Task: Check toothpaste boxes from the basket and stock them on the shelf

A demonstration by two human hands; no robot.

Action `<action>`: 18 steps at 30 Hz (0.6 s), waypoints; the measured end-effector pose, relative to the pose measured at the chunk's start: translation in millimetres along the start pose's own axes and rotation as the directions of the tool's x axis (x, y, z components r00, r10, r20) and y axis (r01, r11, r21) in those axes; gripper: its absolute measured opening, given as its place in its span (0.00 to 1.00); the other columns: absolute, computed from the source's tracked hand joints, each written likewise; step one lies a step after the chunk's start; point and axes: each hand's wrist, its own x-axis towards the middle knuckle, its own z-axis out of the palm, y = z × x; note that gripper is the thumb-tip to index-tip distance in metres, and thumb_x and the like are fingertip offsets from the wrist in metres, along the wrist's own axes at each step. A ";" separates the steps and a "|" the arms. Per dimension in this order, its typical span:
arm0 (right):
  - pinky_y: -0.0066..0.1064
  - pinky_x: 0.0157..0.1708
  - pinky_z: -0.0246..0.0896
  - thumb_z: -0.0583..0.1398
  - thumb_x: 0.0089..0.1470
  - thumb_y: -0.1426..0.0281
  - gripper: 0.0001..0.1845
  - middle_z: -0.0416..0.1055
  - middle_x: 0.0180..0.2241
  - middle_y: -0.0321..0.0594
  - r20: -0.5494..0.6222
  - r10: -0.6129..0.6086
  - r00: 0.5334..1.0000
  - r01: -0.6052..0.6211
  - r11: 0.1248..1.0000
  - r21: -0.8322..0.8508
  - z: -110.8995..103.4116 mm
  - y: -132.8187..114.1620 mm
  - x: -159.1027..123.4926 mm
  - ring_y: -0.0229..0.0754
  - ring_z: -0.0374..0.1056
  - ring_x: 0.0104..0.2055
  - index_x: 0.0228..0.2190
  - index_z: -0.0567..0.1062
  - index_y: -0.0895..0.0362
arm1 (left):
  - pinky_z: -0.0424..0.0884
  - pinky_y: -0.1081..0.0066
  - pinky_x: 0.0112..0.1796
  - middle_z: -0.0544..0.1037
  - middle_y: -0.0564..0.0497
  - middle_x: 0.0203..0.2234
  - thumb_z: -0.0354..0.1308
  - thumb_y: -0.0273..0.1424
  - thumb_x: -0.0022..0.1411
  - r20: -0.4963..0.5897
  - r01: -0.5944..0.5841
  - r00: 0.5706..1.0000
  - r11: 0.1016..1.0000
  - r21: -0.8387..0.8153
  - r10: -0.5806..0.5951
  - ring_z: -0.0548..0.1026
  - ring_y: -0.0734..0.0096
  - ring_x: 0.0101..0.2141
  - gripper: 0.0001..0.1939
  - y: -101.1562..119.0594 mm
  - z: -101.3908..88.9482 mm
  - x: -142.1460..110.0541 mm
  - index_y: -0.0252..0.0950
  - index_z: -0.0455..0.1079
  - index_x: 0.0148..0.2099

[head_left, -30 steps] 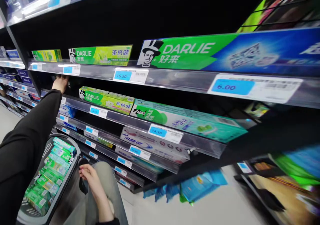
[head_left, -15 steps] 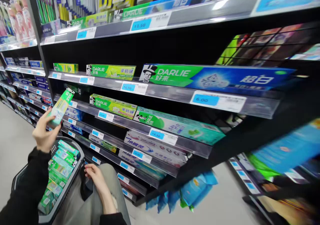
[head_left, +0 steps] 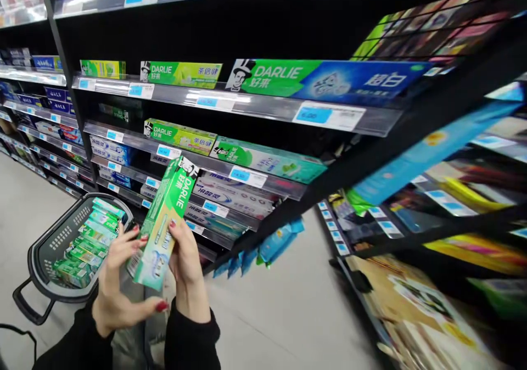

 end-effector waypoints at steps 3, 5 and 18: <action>0.36 0.36 0.72 0.68 0.43 0.56 0.20 0.77 0.30 0.37 0.067 0.057 0.996 -0.054 0.997 -0.046 -14.0 -5.3 -7.4 0.47 0.75 0.36 0.35 0.75 0.55 | 0.62 0.47 0.59 0.71 0.41 0.56 0.66 0.45 0.53 0.149 0.392 0.920 0.872 -0.294 -0.363 0.66 0.49 0.60 0.36 -9.3 -3.1 35.4 0.46 0.60 0.62; 0.36 0.34 0.71 0.68 0.42 0.54 0.21 0.77 0.30 0.39 0.129 0.106 0.986 -0.098 0.993 -0.067 -18.8 -4.1 -9.5 0.49 0.75 0.36 0.35 0.76 0.55 | 0.66 0.49 0.56 0.71 0.40 0.56 0.67 0.50 0.48 0.376 0.603 0.797 0.656 -0.453 -0.473 0.66 0.45 0.60 0.36 -18.7 -1.4 63.2 0.40 0.68 0.56; 0.37 0.36 0.72 0.64 0.38 0.42 0.30 0.78 0.38 0.43 0.012 0.052 0.999 -0.053 0.994 0.098 -80.8 51.5 29.6 0.46 0.74 0.41 0.33 0.77 0.53 | 0.73 0.59 0.52 0.77 0.46 0.51 0.72 0.30 0.46 -0.001 0.322 0.920 0.757 -0.569 -0.392 0.75 0.54 0.52 0.30 4.4 40.7 71.1 0.41 0.68 0.51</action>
